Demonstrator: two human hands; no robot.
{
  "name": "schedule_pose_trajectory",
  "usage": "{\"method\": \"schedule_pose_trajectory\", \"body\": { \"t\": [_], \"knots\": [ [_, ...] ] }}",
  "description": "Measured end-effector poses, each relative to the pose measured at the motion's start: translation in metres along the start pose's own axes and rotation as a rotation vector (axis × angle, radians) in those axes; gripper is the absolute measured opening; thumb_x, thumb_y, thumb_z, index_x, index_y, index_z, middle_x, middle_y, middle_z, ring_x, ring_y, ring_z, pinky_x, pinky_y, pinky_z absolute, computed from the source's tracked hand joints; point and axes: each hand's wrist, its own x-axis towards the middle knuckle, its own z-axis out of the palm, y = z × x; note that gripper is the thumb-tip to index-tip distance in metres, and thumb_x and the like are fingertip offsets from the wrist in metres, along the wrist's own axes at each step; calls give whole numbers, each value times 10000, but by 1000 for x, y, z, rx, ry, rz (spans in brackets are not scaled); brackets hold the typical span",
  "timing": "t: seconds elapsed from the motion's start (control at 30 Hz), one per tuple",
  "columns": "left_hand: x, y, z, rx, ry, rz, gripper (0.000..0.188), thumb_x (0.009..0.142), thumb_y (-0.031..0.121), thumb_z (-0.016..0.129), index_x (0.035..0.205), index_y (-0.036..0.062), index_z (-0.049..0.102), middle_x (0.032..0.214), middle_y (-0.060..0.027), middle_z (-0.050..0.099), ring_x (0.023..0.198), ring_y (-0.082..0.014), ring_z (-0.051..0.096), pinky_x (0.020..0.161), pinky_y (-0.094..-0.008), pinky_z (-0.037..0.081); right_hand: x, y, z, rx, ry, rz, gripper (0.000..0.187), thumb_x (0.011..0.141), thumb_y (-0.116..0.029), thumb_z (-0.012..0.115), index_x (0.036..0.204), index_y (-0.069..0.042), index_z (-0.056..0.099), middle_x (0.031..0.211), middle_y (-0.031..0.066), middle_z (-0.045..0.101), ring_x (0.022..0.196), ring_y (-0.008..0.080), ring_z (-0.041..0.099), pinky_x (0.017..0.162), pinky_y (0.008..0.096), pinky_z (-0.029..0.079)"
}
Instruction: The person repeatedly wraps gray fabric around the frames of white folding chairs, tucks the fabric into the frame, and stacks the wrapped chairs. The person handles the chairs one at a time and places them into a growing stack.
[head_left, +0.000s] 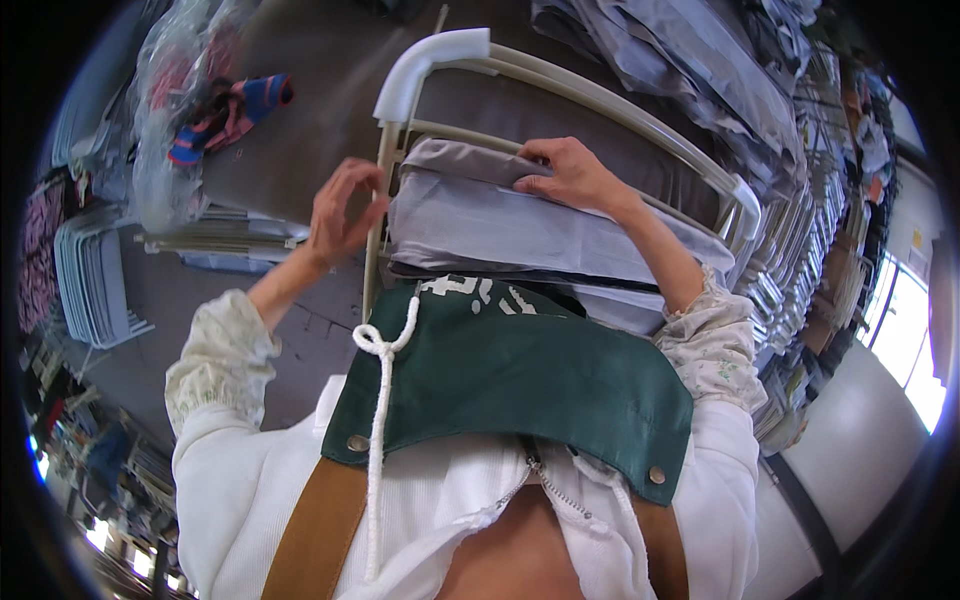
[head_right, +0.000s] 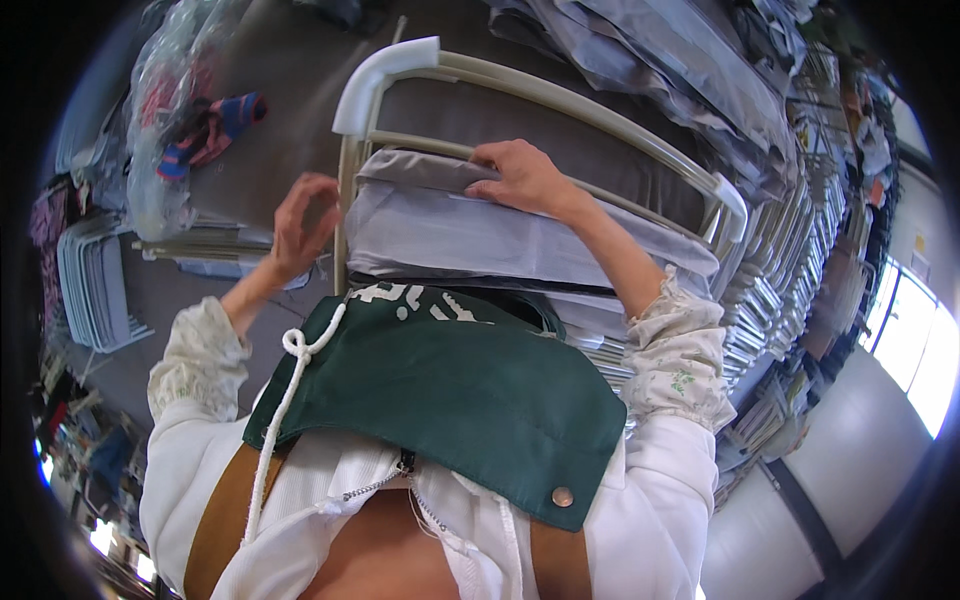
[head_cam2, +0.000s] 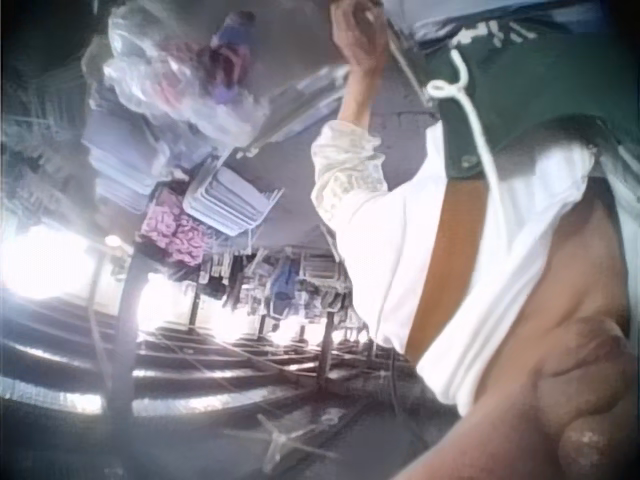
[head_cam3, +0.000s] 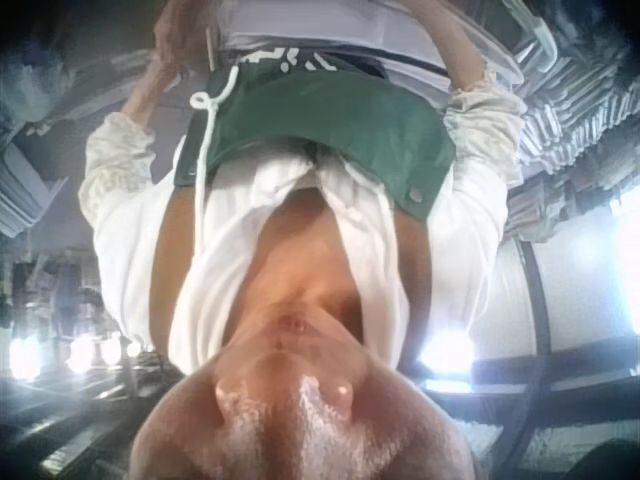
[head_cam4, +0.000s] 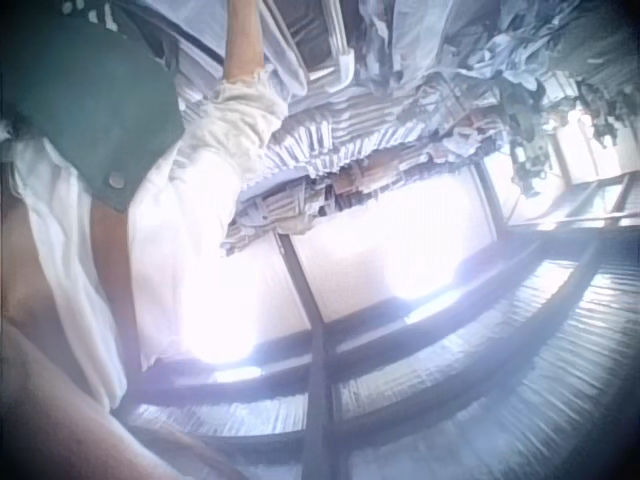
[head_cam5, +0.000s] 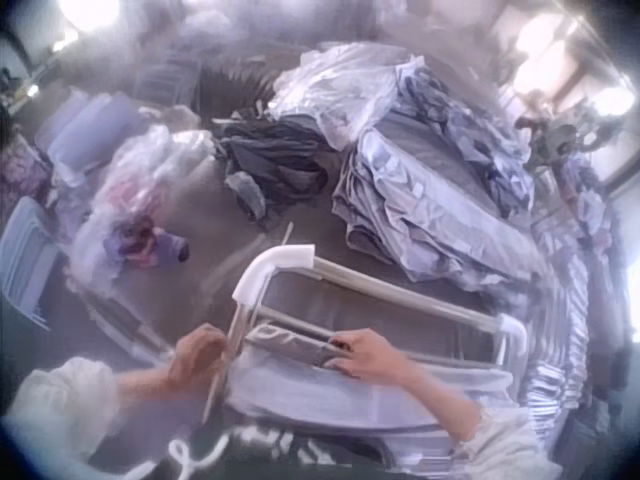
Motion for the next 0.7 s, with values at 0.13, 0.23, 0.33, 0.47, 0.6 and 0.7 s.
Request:
{"method": "schedule_pose_trajectory", "body": {
  "t": [0.13,0.23,0.33,0.47,0.6,0.7],
  "knots": [
    [-100,20,54,-219,87,-364,391,819,143,704,1175,27,592,1063,-146,600,1013,-298,586,907,-401,445,60,-63,13,47,-118,-118,531,788,-480,728,961,21,706,828,175,692,834,273,673,764,372,509],
    [-66,58,77,-204,174,-324,379,809,132,691,1162,30,596,1106,-166,593,1063,-339,558,922,-391,429,106,-107,20,-234,-400,-39,449,808,-417,701,934,14,705,809,163,675,801,255,657,734,369,504],
    [-65,51,75,-200,198,-248,334,872,182,662,1153,16,591,1136,-161,610,1010,-325,610,860,-400,474,132,-103,36,-347,-492,-181,319,850,-293,679,914,20,681,791,143,647,758,226,624,693,361,483],
    [-53,44,44,-917,558,-732,228,931,105,612,1114,-31,621,1176,-143,628,872,-170,679,740,-281,550,135,-73,38,-105,-479,-319,247,863,-225,668,950,7,684,849,127,675,791,196,628,745,337,489],
    [-24,-11,46,-28,393,-111,373,833,83,712,1188,31,611,1122,-141,631,798,-245,692,699,-329,569,122,-79,35,-27,-462,-237,302,869,-250,666,1045,-7,695,942,178,694,884,264,651,839,362,490],
    [-14,-19,49,147,353,100,395,810,82,731,1189,60,620,1099,-125,630,790,-291,682,688,-357,567,112,-79,32,-46,-416,-274,338,864,-288,680,1065,-16,691,963,187,697,905,306,654,861,375,492]
  ]
}}
